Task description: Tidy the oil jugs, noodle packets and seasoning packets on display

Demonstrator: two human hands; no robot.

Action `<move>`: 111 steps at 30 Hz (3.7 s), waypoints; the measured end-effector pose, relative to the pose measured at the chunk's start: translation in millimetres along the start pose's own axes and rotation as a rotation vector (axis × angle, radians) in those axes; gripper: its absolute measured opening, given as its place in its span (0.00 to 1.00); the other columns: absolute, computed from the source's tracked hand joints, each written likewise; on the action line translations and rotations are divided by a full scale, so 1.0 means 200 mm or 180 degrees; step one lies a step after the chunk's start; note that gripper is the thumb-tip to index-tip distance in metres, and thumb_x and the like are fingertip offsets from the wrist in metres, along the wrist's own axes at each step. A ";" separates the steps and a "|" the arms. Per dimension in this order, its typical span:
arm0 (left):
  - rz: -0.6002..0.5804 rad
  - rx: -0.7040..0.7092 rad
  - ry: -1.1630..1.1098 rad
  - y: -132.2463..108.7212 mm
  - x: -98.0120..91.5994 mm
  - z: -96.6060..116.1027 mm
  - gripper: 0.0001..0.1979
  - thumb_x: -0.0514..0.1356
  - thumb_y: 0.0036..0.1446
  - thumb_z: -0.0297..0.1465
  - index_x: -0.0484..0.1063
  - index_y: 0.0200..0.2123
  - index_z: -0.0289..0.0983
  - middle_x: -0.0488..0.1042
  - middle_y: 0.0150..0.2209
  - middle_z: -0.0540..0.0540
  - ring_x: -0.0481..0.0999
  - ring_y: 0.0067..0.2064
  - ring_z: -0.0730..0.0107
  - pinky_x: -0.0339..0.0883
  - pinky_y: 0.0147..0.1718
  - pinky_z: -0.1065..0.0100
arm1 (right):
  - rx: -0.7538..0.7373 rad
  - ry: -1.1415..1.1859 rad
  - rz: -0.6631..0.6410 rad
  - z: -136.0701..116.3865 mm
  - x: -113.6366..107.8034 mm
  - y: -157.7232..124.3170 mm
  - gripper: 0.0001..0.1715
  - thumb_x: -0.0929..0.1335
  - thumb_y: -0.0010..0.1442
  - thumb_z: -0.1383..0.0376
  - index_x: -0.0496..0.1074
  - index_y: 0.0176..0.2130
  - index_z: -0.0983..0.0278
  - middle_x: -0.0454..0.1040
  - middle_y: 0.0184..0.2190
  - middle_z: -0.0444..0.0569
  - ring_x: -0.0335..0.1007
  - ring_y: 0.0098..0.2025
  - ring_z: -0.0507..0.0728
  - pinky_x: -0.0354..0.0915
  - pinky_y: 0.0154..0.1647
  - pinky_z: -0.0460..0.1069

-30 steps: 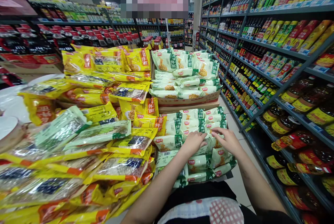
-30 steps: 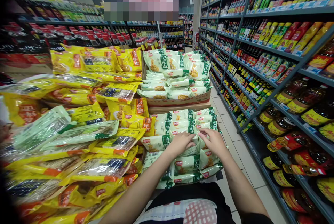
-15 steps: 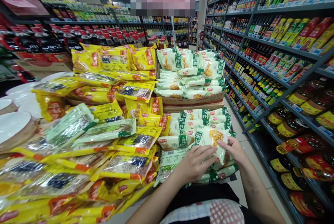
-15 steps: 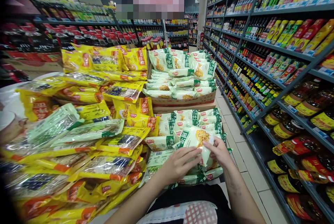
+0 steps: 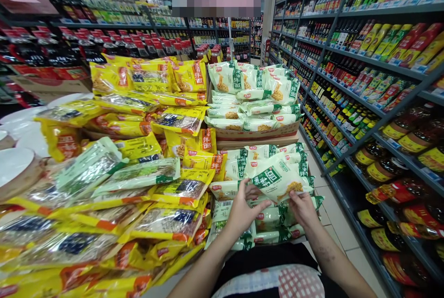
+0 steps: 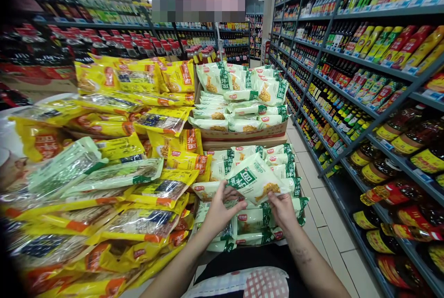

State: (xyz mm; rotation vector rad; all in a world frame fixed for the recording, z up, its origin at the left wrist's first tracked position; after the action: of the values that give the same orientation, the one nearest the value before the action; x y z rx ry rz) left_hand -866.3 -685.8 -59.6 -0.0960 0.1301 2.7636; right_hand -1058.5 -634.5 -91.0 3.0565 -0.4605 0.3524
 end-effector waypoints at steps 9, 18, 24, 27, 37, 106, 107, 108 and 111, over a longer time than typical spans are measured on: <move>0.0319 0.1382 0.1922 0.00 -0.09 0.27 0.15 0.59 0.68 0.35 0.69 0.57 0.41 0.77 0.50 0.45 0.76 0.51 0.60 0.69 0.48 0.59 | -0.1056 -0.1039 0.0249 -0.24 -0.06 -0.07 0.58 0.66 0.62 0.38 0.34 0.74 0.57 0.51 0.71 0.63 0.55 0.70 0.66 0.59 0.66 0.64; -0.0592 0.1633 0.3967 0.14 0.32 -0.02 0.17 0.61 0.65 0.29 0.73 0.56 0.40 0.78 0.43 0.44 0.77 0.45 0.56 0.72 0.45 0.57 | -0.1423 -0.1700 0.0601 -0.34 -0.12 -0.09 0.36 0.68 0.67 0.55 0.57 0.69 0.56 0.64 0.65 0.58 0.64 0.65 0.63 0.63 0.63 0.61; -0.0421 0.1511 0.4404 0.08 0.39 -0.06 0.24 0.62 0.63 0.30 0.68 0.62 0.34 0.75 0.46 0.35 0.76 0.47 0.49 0.71 0.47 0.53 | -0.1276 -0.2843 0.0288 -0.23 -0.15 -0.03 0.23 0.70 0.65 0.53 0.76 0.55 0.59 0.76 0.55 0.54 0.71 0.58 0.63 0.68 0.59 0.60; -0.0249 0.1534 0.4624 0.04 0.40 -0.09 0.43 0.71 0.55 0.42 0.59 0.68 0.34 0.71 0.56 0.31 0.69 0.59 0.42 0.65 0.58 0.49 | -0.1040 -0.2893 0.0042 -0.13 -0.18 0.02 0.24 0.70 0.64 0.51 0.77 0.54 0.60 0.77 0.53 0.54 0.74 0.55 0.64 0.70 0.57 0.60; 0.0497 0.1633 0.3990 -0.01 0.00 0.12 0.26 0.53 0.70 0.32 0.58 0.68 0.37 0.62 0.67 0.37 0.61 0.67 0.49 0.61 0.63 0.45 | -0.0576 -0.3332 -0.0173 -0.12 -0.20 0.24 0.15 0.69 0.64 0.60 0.82 0.45 0.63 0.82 0.43 0.53 0.76 0.47 0.65 0.71 0.51 0.59; 0.1256 0.2312 0.3130 -0.64 -0.35 0.08 0.17 0.57 0.63 0.19 0.72 0.54 0.32 0.77 0.50 0.36 0.76 0.54 0.61 0.73 0.53 0.62 | -0.0695 -0.5683 -0.2211 -0.06 1.04 0.35 0.11 0.65 0.70 0.64 0.75 0.48 0.63 0.80 0.45 0.54 0.78 0.46 0.63 0.67 0.40 0.50; 0.1198 0.2283 0.3137 -0.64 -0.34 0.06 0.16 0.57 0.64 0.20 0.72 0.54 0.33 0.78 0.50 0.36 0.76 0.54 0.61 0.73 0.52 0.63 | -0.0674 -0.5747 -0.2260 -0.03 1.06 0.36 0.11 0.65 0.69 0.66 0.76 0.47 0.64 0.79 0.46 0.55 0.77 0.46 0.62 0.67 0.40 0.50; 0.1120 0.2254 0.3136 -0.63 -0.33 0.04 0.16 0.56 0.64 0.20 0.72 0.53 0.33 0.78 0.50 0.36 0.77 0.53 0.61 0.73 0.51 0.63 | -0.0671 -0.5782 -0.2319 0.00 1.09 0.36 0.11 0.66 0.68 0.68 0.76 0.47 0.65 0.79 0.46 0.56 0.77 0.47 0.62 0.67 0.40 0.50; 0.0794 0.2162 0.3095 -0.63 -0.29 -0.02 0.16 0.55 0.65 0.21 0.72 0.53 0.34 0.78 0.51 0.38 0.77 0.53 0.62 0.74 0.50 0.64 | -0.0722 -0.5817 -0.2391 0.04 1.14 0.36 0.14 0.64 0.65 0.75 0.78 0.45 0.69 0.78 0.46 0.59 0.73 0.52 0.63 0.67 0.41 0.50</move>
State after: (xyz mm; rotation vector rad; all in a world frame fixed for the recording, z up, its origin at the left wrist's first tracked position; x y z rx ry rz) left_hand -764.8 -590.1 -68.7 -1.2712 1.3581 2.4635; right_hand -865.9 -769.3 -47.7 2.0672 0.6429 -2.2096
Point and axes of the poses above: each hand's wrist, its own y-axis towards the middle knuckle, its own x-axis out of the palm, z = x × y, the point moved 10 cm from there along y, towards the middle knuckle
